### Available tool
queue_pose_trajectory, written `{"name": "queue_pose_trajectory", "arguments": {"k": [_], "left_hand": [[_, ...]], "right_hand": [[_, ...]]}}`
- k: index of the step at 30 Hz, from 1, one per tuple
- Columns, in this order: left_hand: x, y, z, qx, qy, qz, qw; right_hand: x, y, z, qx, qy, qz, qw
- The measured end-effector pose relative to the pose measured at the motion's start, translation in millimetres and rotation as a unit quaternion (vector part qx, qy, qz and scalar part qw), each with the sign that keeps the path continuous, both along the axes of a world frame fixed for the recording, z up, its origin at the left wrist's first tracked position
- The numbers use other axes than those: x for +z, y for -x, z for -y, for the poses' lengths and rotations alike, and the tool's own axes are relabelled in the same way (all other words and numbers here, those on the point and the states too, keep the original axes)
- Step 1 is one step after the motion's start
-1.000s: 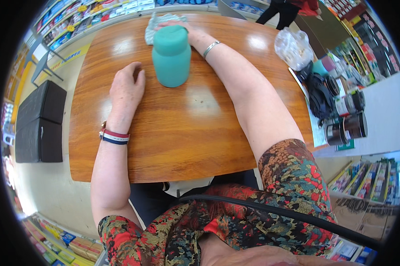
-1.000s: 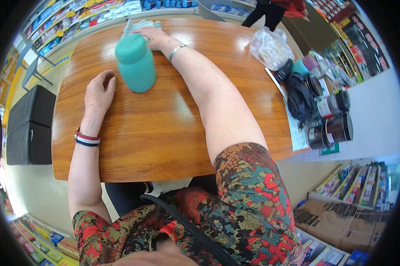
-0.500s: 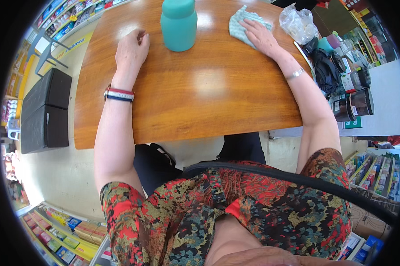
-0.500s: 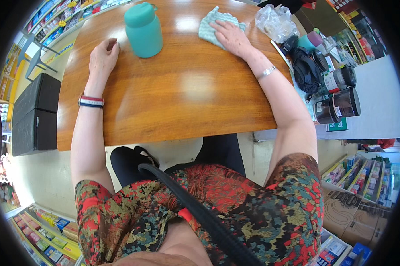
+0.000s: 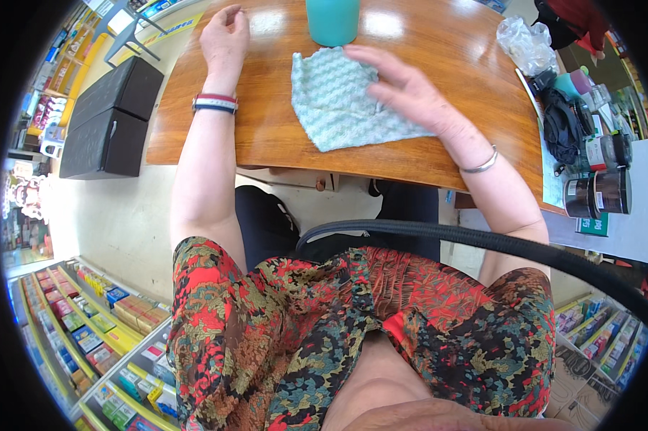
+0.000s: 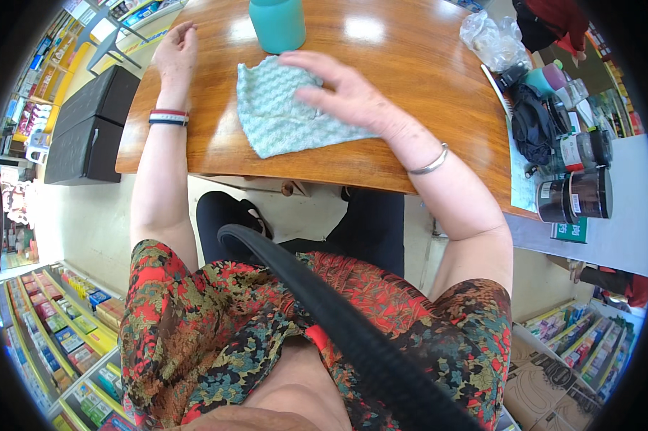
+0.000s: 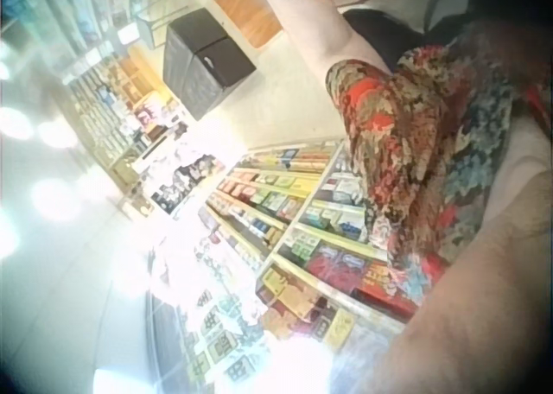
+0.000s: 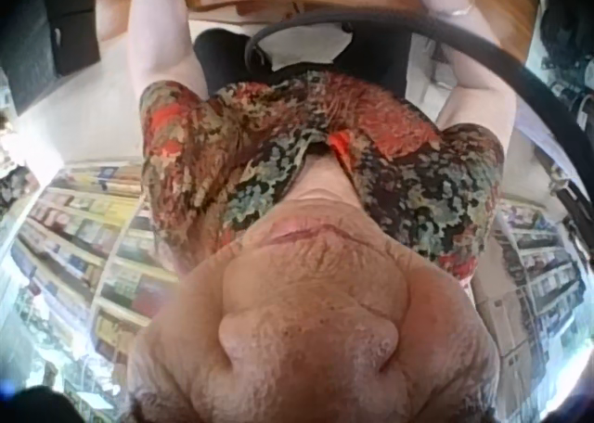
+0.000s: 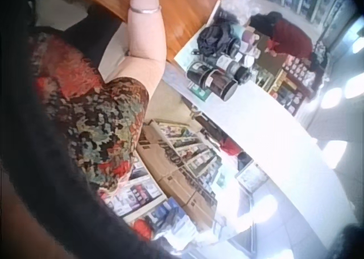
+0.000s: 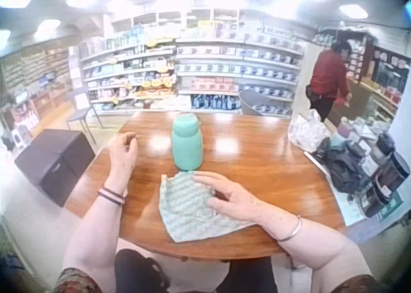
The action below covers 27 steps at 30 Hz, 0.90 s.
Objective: The person wipes a wooden table surface using a cloth, moving a teal cup to wipe underneath and around it.
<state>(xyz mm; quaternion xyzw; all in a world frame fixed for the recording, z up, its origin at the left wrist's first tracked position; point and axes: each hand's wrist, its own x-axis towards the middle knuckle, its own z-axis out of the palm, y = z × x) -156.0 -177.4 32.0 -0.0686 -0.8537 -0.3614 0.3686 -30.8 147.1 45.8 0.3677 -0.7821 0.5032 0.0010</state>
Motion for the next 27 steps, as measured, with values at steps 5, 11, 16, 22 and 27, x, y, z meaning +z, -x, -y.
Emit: {"name": "queue_pose_trajectory", "arguments": {"k": [5,11,16,22,27], "left_hand": [[47.3,-82.2,-46.2,-0.039,0.016,0.109,0.993],[42.7,-148.6,-136.5,-0.154,0.168,0.251,0.941],[12.2,-165.8,-200.4,-0.178,0.408,0.205,0.872],[8.0,-180.5,-181.8,-0.4,0.34,0.119,0.843],[18.5,-154.1,-72.0,-0.268,0.421,0.158,0.852]], "right_hand": [[-0.4,28.3,-40.8,-0.096,0.218,0.125,0.963],[-18.2,49.1,-53.8,-0.162,0.278,0.168,0.932],[-15.1,50.3,-55.3,-0.209,0.317,0.196,0.904],[-11.8,49.6,-60.7,-0.23,0.315,0.225,0.893],[-16.4,48.6,-61.0,-0.222,0.313,0.228,0.895]]}}
